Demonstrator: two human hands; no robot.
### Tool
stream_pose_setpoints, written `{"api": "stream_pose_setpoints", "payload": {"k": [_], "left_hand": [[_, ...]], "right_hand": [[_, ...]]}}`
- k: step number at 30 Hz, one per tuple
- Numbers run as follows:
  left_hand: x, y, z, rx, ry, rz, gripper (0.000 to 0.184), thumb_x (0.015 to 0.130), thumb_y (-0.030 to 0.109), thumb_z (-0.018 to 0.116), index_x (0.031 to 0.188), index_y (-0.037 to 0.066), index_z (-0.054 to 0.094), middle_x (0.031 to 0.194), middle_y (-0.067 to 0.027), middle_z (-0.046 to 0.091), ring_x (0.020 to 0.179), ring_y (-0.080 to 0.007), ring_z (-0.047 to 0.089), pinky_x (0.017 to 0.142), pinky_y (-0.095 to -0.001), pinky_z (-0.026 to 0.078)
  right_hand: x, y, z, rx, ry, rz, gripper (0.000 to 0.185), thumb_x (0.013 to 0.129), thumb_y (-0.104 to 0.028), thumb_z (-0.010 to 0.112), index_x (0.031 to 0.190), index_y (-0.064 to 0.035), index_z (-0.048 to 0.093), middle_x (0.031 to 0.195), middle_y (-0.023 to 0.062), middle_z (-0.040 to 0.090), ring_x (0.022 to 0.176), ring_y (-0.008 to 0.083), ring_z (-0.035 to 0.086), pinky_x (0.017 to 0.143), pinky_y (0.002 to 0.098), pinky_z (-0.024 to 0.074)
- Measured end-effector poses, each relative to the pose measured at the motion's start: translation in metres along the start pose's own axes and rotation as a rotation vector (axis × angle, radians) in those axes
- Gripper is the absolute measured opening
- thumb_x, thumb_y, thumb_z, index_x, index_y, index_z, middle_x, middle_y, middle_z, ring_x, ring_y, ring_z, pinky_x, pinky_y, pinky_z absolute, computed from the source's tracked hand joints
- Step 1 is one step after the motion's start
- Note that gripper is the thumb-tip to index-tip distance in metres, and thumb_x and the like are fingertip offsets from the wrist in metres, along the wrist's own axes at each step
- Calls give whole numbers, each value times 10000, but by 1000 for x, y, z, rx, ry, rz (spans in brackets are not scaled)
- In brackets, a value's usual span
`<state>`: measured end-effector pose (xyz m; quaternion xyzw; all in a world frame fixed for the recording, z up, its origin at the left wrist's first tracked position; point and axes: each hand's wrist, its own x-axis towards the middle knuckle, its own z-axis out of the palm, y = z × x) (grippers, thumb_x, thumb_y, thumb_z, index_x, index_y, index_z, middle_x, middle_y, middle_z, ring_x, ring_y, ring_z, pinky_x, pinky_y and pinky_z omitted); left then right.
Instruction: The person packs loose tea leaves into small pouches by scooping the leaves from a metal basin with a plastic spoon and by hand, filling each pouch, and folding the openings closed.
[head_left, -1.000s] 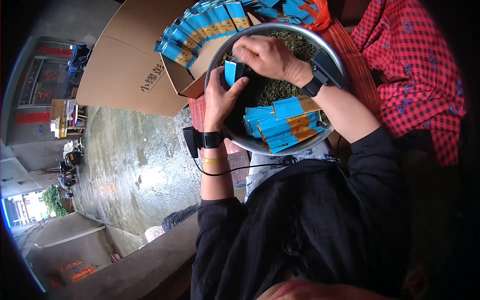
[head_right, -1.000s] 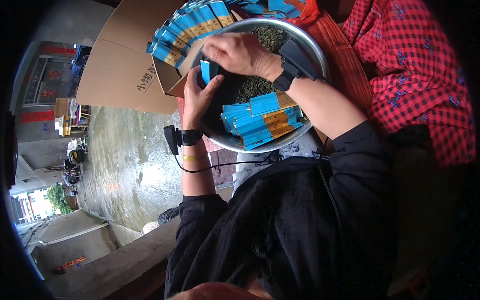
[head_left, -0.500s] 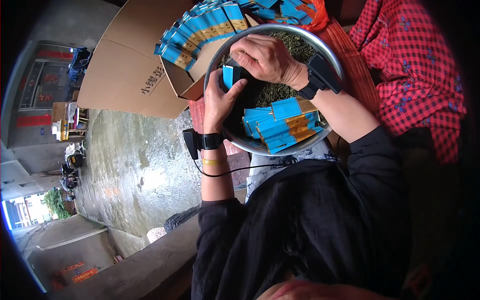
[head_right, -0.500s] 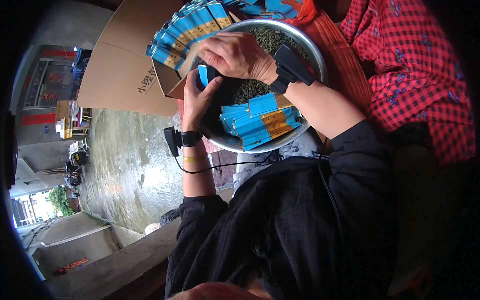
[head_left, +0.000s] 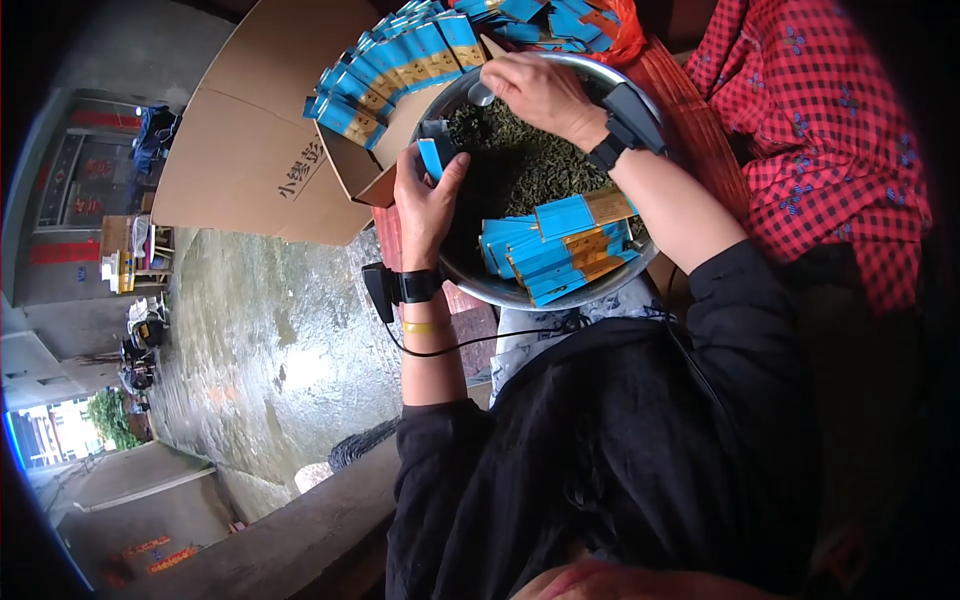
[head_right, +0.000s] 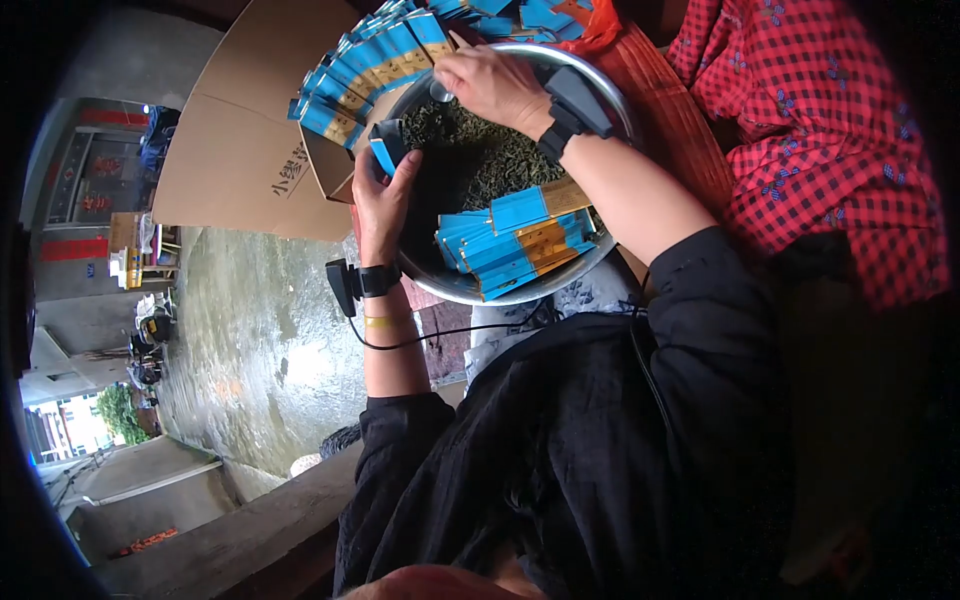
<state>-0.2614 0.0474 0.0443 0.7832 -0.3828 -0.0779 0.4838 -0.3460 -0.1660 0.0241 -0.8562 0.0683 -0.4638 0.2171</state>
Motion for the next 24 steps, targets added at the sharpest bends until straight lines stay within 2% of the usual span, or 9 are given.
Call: {"api": "stream_pose_setpoints", "payload": {"k": [2, 3, 4, 7, 10, 16, 19, 22, 24], "left_hand": [[0, 0, 0, -109, -1, -47, 517, 798, 278, 792, 1133, -24, 541, 895, -71, 642, 792, -126, 584, 711, -280, 498], [1, -4, 1, -111, 1, -43, 517, 798, 278, 792, 1133, -24, 541, 895, -71, 642, 792, -126, 584, 711, -280, 498], [2, -8, 2, -111, 2, -24, 521, 800, 278, 791, 1139, -24, 537, 912, -76, 645, 799, -129, 589, 720, -280, 500], [4, -9, 2, -105, 0, -13, 525, 801, 279, 790, 1145, -27, 536, 947, -87, 649, 815, -135, 597, 739, -280, 504], [2, -9, 2, -93, -4, -21, 528, 801, 280, 789, 1145, -32, 539, 966, -97, 652, 830, -137, 601, 752, -281, 505], [-1, 0, 1, -70, -36, -19, 520, 791, 280, 795, 1128, -34, 554, 951, -99, 658, 836, -139, 603, 755, -287, 505], [-1, 0, 0, 0, -46, -3, 511, 784, 277, 799, 1114, -31, 561, 933, -95, 656, 821, -145, 601, 752, -293, 503], [-2, 1, 1, -22, -71, -3, 503, 782, 276, 800, 1108, -25, 564, 919, -93, 652, 810, -152, 597, 750, -297, 501], [-1, -1, 2, -39, -74, -12, 501, 782, 276, 799, 1108, -23, 564, 913, -93, 650, 807, -154, 593, 750, -297, 500]], "right_hand": [[-7, -3, 7, -64, -151, 41, 213, 944, -264, 552, 980, -67, 625, 928, 104, 658, 861, 317, 634, 745, 405, 519], [-10, -8, 13, -64, -156, 46, 190, 924, -288, 547, 929, -125, 644, 912, 72, 674, 835, 308, 647, 754, 411, 528], [-12, -11, 17, -10, -170, 52, 202, 931, -293, 534, 947, -121, 638, 954, 81, 671, 879, 316, 643, 767, 427, 521], [-11, -19, 16, 107, -175, 84, 216, 930, -294, 531, 956, -103, 629, 932, 109, 668, 880, 340, 639, 753, 445, 514], [-12, -24, 11, 126, -305, 178, 238, 925, -298, 532, 964, -79, 616, 899, 144, 661, 859, 364, 635, 730, 462, 507], [-9, -14, 7, 127, -340, 235, 264, 917, -285, 523, 870, -45, 623, 817, 169, 657, 817, 371, 642, 694, 461, 505], [-9, -14, 9, 161, -374, 287, 289, 918, -291, 516, 830, -40, 628, 805, 168, 660, 808, 357, 649, 675, 449, 511], [-7, -12, 8, 141, -361, 364, 282, 958, -272, 495, 879, -26, 609, 817, 119, 681, 786, 303, 666, 694, 390, 516], [-2, -12, 6, 193, -220, 385, 280, 964, -273, 487, 890, -40, 624, 826, 95, 691, 772, 251, 675, 695, 369, 517]]}}
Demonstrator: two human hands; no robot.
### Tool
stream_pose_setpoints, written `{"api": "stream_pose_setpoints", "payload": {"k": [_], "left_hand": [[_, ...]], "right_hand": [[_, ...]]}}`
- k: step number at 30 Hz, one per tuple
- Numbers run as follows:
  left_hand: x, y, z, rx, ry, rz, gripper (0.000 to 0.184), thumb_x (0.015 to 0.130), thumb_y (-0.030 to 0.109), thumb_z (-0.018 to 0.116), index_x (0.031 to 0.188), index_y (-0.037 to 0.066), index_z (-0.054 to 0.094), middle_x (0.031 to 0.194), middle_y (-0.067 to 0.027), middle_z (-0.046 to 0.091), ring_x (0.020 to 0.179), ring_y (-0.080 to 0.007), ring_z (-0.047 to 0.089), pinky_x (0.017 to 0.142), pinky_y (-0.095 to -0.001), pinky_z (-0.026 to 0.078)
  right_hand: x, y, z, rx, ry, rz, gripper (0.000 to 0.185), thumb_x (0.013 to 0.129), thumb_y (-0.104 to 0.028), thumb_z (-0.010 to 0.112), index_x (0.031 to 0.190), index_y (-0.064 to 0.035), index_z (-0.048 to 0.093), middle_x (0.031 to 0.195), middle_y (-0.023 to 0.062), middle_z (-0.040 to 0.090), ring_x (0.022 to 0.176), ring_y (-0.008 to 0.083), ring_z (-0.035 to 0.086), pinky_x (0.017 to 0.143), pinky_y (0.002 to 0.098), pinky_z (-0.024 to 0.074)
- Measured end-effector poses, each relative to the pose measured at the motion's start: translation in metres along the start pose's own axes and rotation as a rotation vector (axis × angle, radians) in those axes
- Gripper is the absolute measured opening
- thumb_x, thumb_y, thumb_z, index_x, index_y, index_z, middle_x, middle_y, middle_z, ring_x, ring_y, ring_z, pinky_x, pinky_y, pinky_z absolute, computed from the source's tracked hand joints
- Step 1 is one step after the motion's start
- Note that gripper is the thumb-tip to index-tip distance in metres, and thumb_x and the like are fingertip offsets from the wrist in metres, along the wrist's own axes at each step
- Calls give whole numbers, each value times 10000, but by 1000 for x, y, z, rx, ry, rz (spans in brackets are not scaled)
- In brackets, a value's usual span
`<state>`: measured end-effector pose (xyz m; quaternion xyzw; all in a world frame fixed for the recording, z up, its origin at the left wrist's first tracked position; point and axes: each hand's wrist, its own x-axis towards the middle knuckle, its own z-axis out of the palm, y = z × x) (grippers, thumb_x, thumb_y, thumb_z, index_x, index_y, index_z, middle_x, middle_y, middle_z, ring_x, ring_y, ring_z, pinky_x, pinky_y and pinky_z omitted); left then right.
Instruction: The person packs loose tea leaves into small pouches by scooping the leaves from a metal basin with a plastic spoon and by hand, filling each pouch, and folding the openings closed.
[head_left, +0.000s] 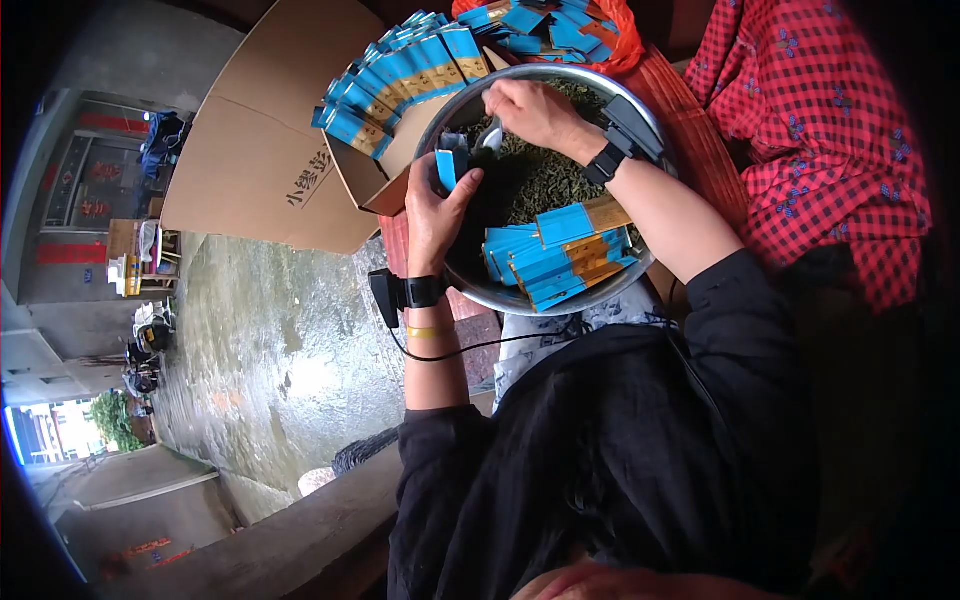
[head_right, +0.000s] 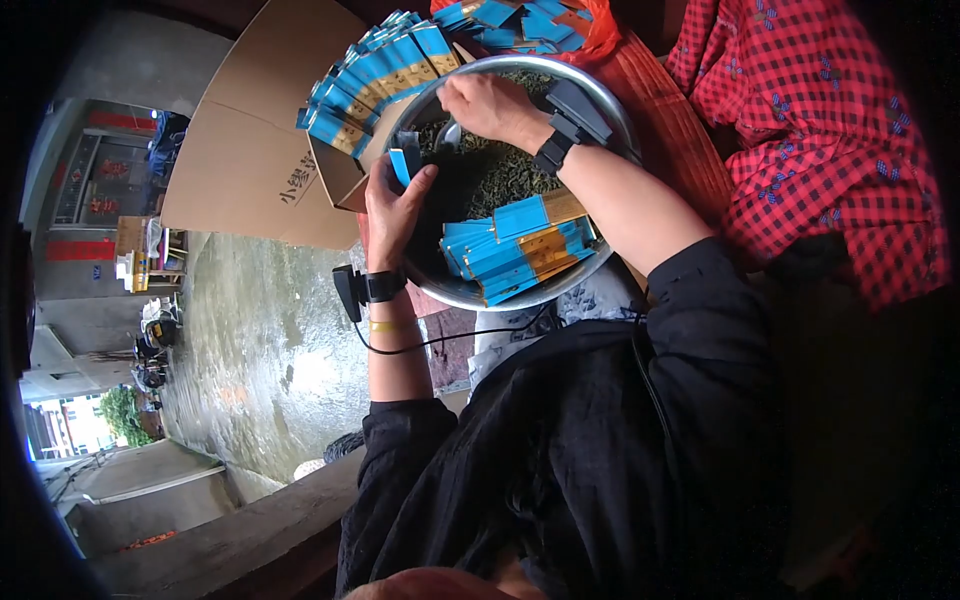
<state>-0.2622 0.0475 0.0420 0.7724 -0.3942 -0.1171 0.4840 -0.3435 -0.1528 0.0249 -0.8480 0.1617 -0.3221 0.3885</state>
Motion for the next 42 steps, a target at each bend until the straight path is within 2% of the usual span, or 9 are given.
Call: {"api": "stream_pose_setpoints", "payload": {"k": [2, 6, 13, 20, 24, 25, 29, 36, 42], "left_hand": [[2, -8, 2, -16, 30, 56, 513, 773, 279, 803, 1113, -20, 562, 918, -97, 645, 805, -163, 589, 743, -302, 497], [3, -7, 0, 43, 25, 55, 536, 760, 284, 809, 1119, -23, 557, 925, -108, 639, 802, -173, 584, 735, -313, 495], [4, -13, 3, -7, -2, 78, 544, 758, 285, 808, 1124, -27, 553, 918, -105, 627, 791, -169, 573, 726, -312, 491], [3, -5, 1, -4, 1, 47, 531, 788, 290, 791, 1135, -29, 546, 918, -73, 609, 805, -141, 552, 739, -292, 482], [1, 2, -1, -28, -8, 31, 532, 825, 313, 761, 1165, -31, 541, 934, -65, 606, 823, -134, 544, 753, -286, 476], [2, -2, 0, -29, -8, 34, 532, 825, 313, 761, 1165, -31, 541, 934, -65, 606, 823, -134, 544, 753, -286, 476], [2, -6, 0, -120, -33, 72, 521, 857, 314, 727, 1199, -31, 539, 956, -69, 613, 847, -134, 552, 764, -282, 479], [0, 3, -1, -107, -82, 60, 491, 866, 257, 726, 1231, -19, 546, 997, -89, 650, 906, -127, 586, 806, -279, 486], [1, -7, 3, -146, -81, 54, 280, 880, 179, 708, 1061, -18, 626, 846, -26, 658, 786, -78, 554, 722, -260, 477]], "right_hand": [[3, -5, -7, -33, 109, 39, 276, 986, -273, 471, 917, -52, 622, 757, 36, 664, 674, 143, 644, 625, 302, 500], [-3, -30, -20, 200, 267, -158, 270, 996, -255, 471, 918, -43, 618, 739, 35, 653, 671, 124, 639, 599, 257, 486], [-12, -41, -10, -115, 251, -700, 130, 917, -174, 595, 885, -49, 618, 793, 95, 646, 737, 277, 652, 638, 346, 511], [-1, -35, -34, -138, 393, -464, 151, 931, -186, 582, 863, -55, 614, 754, 88, 646, 685, 286, 646, 593, 349, 500], [2, -24, -33, -318, 238, -416, 56, 822, -118, 623, 852, -71, 614, 915, 72, 644, 902, 260, 623, 765, 369, 485], [1, -23, -28, -294, 182, -385, 119, 761, -92, 628, 877, -77, 605, 1085, 71, 616, 1074, 253, 573, 900, 390, 456], [-10, -34, -12, -218, -11, -519, 200, 743, -99, 638, 937, -84, 594, 1270, 96, 531, 1238, 286, 477, 1058, 410, 386], [-13, -32, -1, -40, -83, -470, 200, 786, -175, 699, 889, -11, 649, 1258, 90, 563, 1217, 268, 506, 1014, 388, 424], [-9, -26, -9, 62, -104, -401, 320, 812, -302, 707, 975, -28, 679, 1240, 85, 587, 1192, 267, 527, 1013, 374, 417]]}}
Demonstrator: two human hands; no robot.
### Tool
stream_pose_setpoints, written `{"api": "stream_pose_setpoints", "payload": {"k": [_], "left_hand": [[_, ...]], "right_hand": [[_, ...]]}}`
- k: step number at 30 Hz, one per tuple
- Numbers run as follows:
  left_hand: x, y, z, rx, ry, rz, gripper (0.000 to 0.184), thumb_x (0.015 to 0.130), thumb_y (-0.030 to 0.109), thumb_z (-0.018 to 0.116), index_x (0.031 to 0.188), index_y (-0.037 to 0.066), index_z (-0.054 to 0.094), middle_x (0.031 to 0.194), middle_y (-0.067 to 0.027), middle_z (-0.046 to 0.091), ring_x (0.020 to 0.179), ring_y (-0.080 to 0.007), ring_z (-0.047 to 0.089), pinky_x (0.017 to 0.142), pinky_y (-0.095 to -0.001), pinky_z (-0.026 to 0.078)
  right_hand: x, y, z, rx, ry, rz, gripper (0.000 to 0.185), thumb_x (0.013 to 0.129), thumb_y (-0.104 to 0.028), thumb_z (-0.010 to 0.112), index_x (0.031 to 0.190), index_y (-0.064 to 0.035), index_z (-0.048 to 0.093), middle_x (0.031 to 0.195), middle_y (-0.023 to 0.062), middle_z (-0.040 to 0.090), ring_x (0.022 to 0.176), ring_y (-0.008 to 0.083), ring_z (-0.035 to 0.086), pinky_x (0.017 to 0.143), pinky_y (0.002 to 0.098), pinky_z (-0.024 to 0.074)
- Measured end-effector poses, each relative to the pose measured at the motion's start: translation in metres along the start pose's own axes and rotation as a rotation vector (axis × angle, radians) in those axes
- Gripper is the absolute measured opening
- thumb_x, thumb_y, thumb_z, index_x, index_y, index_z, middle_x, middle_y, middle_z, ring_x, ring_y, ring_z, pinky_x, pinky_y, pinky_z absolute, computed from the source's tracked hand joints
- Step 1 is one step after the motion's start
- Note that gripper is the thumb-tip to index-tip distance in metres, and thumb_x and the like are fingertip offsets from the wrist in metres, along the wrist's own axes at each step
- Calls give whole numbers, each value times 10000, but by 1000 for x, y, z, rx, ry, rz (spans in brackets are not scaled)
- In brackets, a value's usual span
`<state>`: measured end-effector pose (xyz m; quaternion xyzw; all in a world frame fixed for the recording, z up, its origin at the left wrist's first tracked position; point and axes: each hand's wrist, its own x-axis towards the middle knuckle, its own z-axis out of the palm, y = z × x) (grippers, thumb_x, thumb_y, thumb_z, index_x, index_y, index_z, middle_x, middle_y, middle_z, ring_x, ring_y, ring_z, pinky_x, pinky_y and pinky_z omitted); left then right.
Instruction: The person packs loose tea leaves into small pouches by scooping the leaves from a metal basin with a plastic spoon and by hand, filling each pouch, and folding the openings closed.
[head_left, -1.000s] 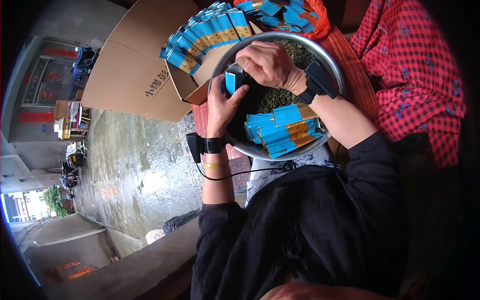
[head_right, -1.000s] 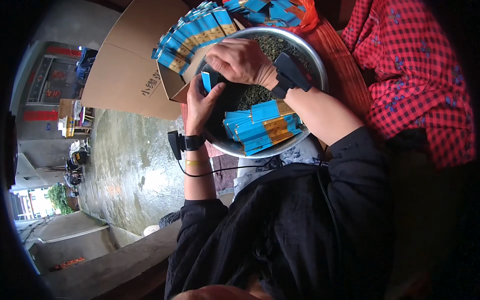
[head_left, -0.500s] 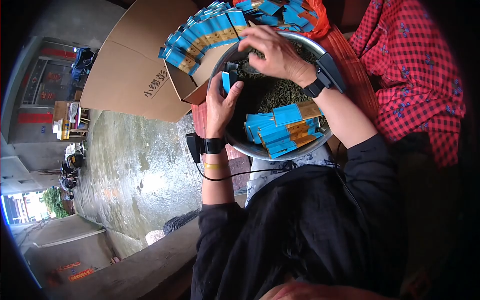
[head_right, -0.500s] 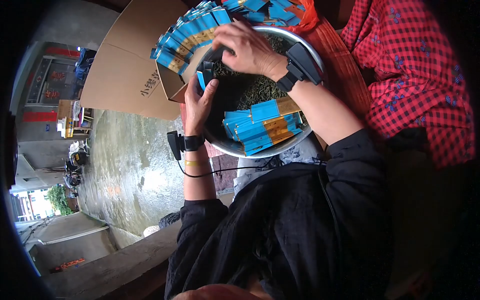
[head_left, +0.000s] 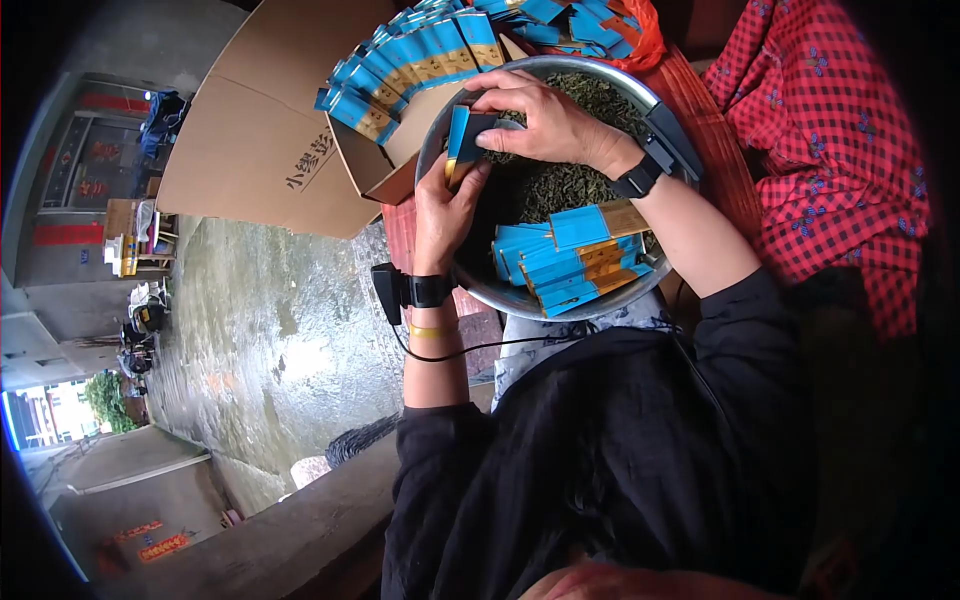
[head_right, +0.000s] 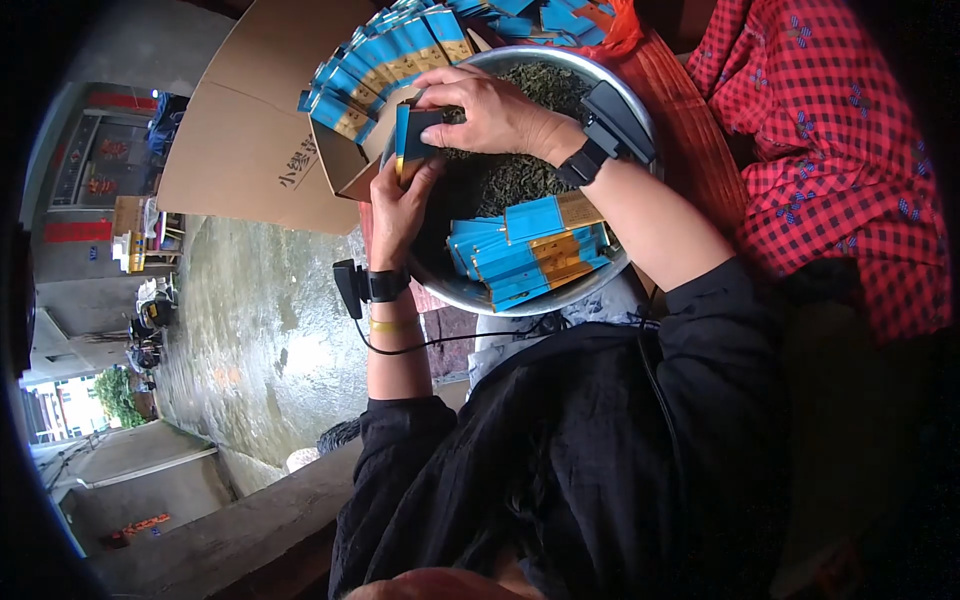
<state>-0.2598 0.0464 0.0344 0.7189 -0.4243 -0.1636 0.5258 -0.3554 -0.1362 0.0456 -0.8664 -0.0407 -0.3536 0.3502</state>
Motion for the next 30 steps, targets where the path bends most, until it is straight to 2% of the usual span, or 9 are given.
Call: {"api": "stream_pose_setpoints", "payload": {"k": [5, 9, 14, 15, 22, 24, 26, 27, 30], "left_hand": [[-2, 5, -1, 13, -15, -45, 261, 883, 197, 707, 1002, -25, 638, 763, -10, 635, 719, -67, 522, 666, -249, 463], [-2, 5, -1, 47, -32, -24, 273, 891, 218, 700, 985, -30, 635, 715, -1, 596, 679, -58, 477, 612, -245, 438], [-2, 0, -1, 16, -35, -34, 280, 896, 236, 694, 973, -28, 638, 714, -17, 608, 676, -59, 482, 604, -252, 436], [-3, 4, 0, 48, -34, -19, 286, 902, 247, 686, 969, -26, 637, 713, -21, 612, 674, -61, 487, 603, -253, 436], [-1, 4, -2, -14, -38, -23, 368, 979, 342, 555, 1009, -14, 640, 736, -26, 629, 697, -69, 513, 639, -245, 443], [-2, 8, 0, -1, -36, -19, 382, 990, 350, 529, 989, -16, 637, 732, -23, 624, 701, -69, 513, 644, -243, 443], [-3, 8, 1, 15, -45, -16, 399, 1002, 358, 504, 969, -17, 634, 728, -20, 619, 705, -69, 513, 649, -242, 442], [-4, 7, 2, 21, -34, -10, 404, 1006, 361, 494, 931, -17, 617, 704, -10, 583, 688, -70, 492, 631, -245, 430], [-3, 8, -1, 92, -42, -8, 414, 1010, 367, 482, 882, -13, 588, 669, 2, 511, 660, -73, 445, 595, -253, 402]], "right_hand": [[-1, 1, -5, 2, -213, 10, 358, 830, -247, 704, 1050, 31, 656, 1303, 89, 541, 1260, 250, 476, 1057, 377, 390], [-4, 3, -4, 70, -235, 87, 383, 835, -252, 702, 1083, 34, 646, 1305, 87, 538, 1258, 255, 477, 1057, 376, 391], [-1, -2, -3, 195, -275, 40, 461, 845, -280, 691, 1173, 29, 594, 1283, 105, 541, 1223, 272, 502, 1033, 386, 408], [0, -1, -6, 103, -294, 12, 476, 848, -291, 688, 1183, 31, 586, 1253, 119, 555, 1189, 271, 528, 1019, 384, 418], [4, 6, -18, 129, -198, 92, 373, 836, -287, 710, 1037, 20, 644, 1230, 134, 578, 1131, 244, 571, 970, 359, 450], [4, 5, -17, 110, -200, 72, 351, 826, -271, 723, 1010, 18, 646, 1189, 135, 604, 1054, 236, 603, 915, 349, 477], [4, 3, -18, 169, -507, 319, 356, 829, -284, 720, 999, 18, 642, 1043, 135, 648, 954, 242, 629, 860, 347, 491], [4, 5, -17, 165, -479, 221, 358, 833, -306, 717, 941, 23, 623, 847, 126, 639, 814, 237, 612, 761, 351, 488], [5, 4, -21, 27, -397, 223, 380, 834, -328, 714, 882, 28, 590, 741, 114, 588, 721, 234, 561, 702, 354, 465]]}}
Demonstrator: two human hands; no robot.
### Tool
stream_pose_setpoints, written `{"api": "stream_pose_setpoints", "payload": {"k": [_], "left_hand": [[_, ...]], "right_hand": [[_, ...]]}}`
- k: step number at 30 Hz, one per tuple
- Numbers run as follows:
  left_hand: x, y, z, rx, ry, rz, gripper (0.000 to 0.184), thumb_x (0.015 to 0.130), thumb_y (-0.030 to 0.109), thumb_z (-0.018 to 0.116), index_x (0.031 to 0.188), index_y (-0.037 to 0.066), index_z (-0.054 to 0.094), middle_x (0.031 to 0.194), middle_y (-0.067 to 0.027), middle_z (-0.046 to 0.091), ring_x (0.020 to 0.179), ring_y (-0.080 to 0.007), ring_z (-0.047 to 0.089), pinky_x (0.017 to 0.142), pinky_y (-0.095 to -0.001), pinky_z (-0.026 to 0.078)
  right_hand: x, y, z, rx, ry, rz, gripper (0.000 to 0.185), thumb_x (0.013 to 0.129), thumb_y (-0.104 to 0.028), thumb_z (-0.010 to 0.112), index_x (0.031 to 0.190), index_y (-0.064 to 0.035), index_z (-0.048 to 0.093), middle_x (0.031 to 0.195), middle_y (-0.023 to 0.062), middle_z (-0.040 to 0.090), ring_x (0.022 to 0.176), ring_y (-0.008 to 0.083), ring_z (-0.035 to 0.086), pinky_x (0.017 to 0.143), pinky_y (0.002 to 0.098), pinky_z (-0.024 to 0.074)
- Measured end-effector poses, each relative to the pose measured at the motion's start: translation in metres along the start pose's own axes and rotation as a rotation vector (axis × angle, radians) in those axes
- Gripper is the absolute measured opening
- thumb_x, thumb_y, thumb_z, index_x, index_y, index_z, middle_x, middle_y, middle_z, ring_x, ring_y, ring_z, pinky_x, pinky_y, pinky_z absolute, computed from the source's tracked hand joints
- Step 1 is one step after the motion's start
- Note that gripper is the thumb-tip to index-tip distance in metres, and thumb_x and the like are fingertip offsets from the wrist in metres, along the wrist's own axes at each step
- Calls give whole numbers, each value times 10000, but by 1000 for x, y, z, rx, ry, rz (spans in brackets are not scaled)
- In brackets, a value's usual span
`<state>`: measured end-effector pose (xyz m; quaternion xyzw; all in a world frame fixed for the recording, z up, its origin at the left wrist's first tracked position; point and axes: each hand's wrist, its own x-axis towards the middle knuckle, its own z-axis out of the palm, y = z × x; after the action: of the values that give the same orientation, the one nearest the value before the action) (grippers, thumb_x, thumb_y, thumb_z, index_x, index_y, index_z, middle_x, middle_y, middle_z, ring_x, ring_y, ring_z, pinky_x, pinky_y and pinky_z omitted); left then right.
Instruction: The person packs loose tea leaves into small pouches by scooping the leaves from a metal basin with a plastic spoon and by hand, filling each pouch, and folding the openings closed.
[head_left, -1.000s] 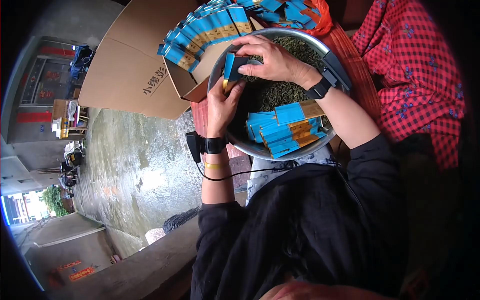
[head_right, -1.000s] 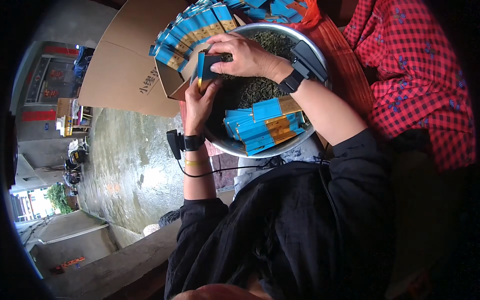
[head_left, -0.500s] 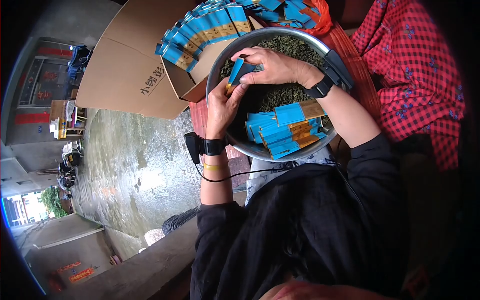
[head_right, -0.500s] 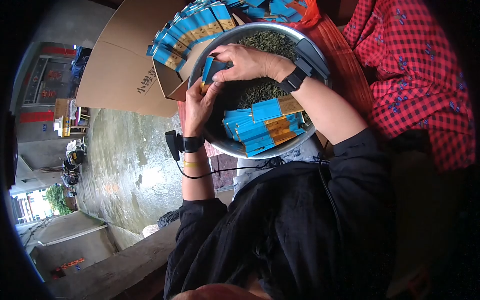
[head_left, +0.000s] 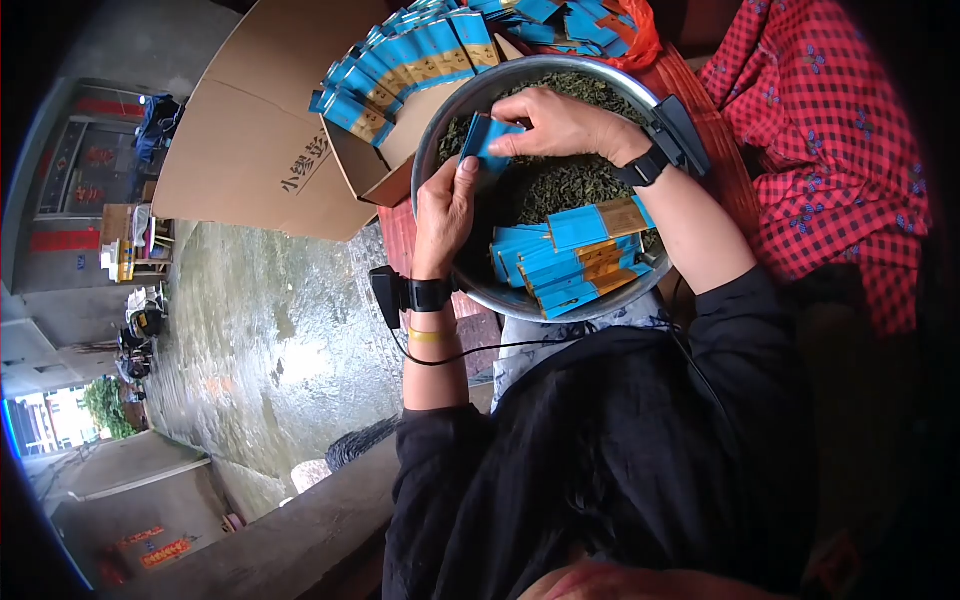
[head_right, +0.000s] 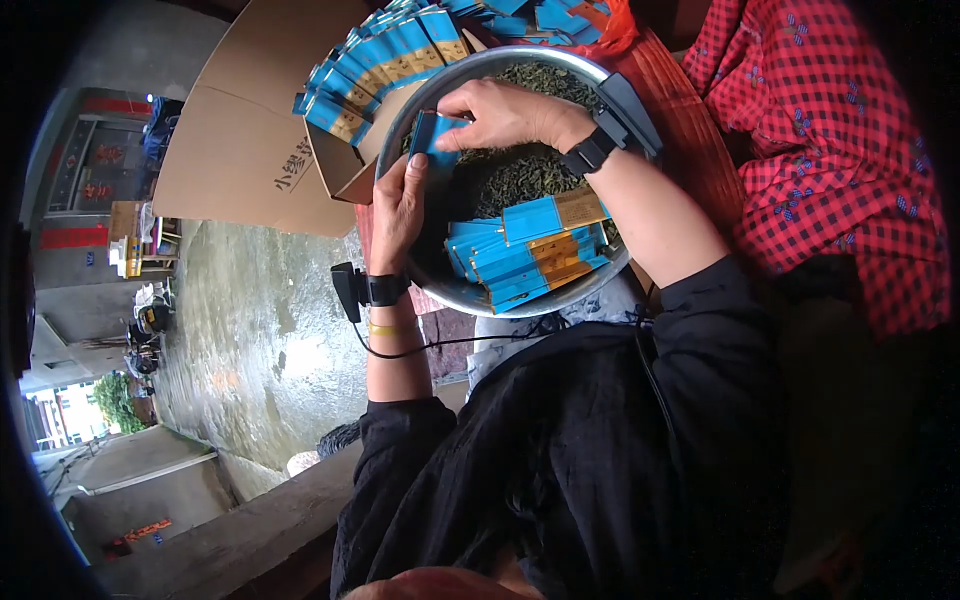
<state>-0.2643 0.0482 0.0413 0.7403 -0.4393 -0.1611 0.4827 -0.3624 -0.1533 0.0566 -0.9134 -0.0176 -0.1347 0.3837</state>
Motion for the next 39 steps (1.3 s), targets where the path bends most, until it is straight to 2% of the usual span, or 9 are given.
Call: {"api": "stream_pose_setpoints", "payload": {"k": [4, 8, 10, 13, 14, 19, 22, 29, 39], "left_hand": [[1, -5, -2, 42, 13, -25, 432, 1018, 382, 459, 855, -6, 555, 678, 12, 441, 658, -79, 386, 565, -261, 356], [-1, 0, -3, -86, 74, -19, 443, 1023, 387, 443, 883, -14, 567, 715, 21, 469, 686, -78, 394, 587, -253, 359], [0, 1, -5, -80, 76, 11, 454, 1027, 392, 429, 939, -24, 587, 762, 31, 505, 716, -75, 416, 620, -237, 372], [0, 0, -2, -173, 77, 23, 380, 1011, 339, 489, 1001, -22, 609, 805, 35, 545, 739, -68, 445, 654, -219, 389], [0, -1, -2, -175, 89, 9, 343, 1001, 311, 522, 1011, -20, 613, 818, 36, 554, 744, -62, 451, 658, -213, 391], [-3, -4, -7, -190, 136, 2, 232, 961, 231, 603, 945, 0, 620, 765, 49, 530, 709, -42, 431, 617, -202, 373], [-1, -8, -7, -148, 160, 25, 220, 952, 209, 618, 873, 5, 600, 723, 56, 501, 682, -36, 414, 586, -204, 355], [-4, -9, -8, -62, 244, 69, 232, 962, 211, 605, 816, 32, 599, 706, 57, 508, 655, -33, 416, 578, -197, 347], [-3, -2, -6, -133, 250, 70, 221, 958, 204, 609, 905, -10, 623, 743, 26, 574, 697, -45, 497, 612, -209, 408]], "right_hand": [[-3, -3, -11, 46, 180, 26, 343, 836, -311, 730, 832, 2, 593, 717, 74, 570, 700, 138, 529, 645, 288, 439], [5, 15, 3, 319, 278, -43, 393, 848, -334, 728, 1039, -12, 609, 878, 39, 609, 850, 106, 581, 758, 245, 489], [5, 11, 7, 381, 90, -2, 460, 856, -341, 719, 1148, -8, 599, 1007, 77, 647, 927, 118, 592, 844, 283, 489], [4, -3, 17, 292, 144, -182, 409, 867, -299, 705, 1109, 16, 607, 964, 83, 665, 917, 129, 592, 836, 315, 485], [4, -6, 19, 327, 109, -112, 363, 854, -293, 707, 1035, 14, 641, 939, 121, 677, 879, 189, 632, 806, 340, 499], [2, -14, 23, 205, 187, -93, 269, 832, -232, 698, 879, 20, 614, 788, 120, 642, 742, 232, 628, 693, 359, 496], [-2, -22, 22, 22, 195, -93, 252, 865, -217, 673, 870, 8, 560, 763, 105, 624, 718, 189, 600, 659, 354, 476], [3, -13, 34, 221, 265, -183, 222, 881, -193, 657, 928, 8, 577, 796, 110, 645, 722, 221, 620, 691, 337, 502], [4, -16, 32, 227, 349, -192, 239, 891, -215, 654, 973, 2, 593, 823, 121, 646, 749, 190, 617, 695, 320, 497]]}}
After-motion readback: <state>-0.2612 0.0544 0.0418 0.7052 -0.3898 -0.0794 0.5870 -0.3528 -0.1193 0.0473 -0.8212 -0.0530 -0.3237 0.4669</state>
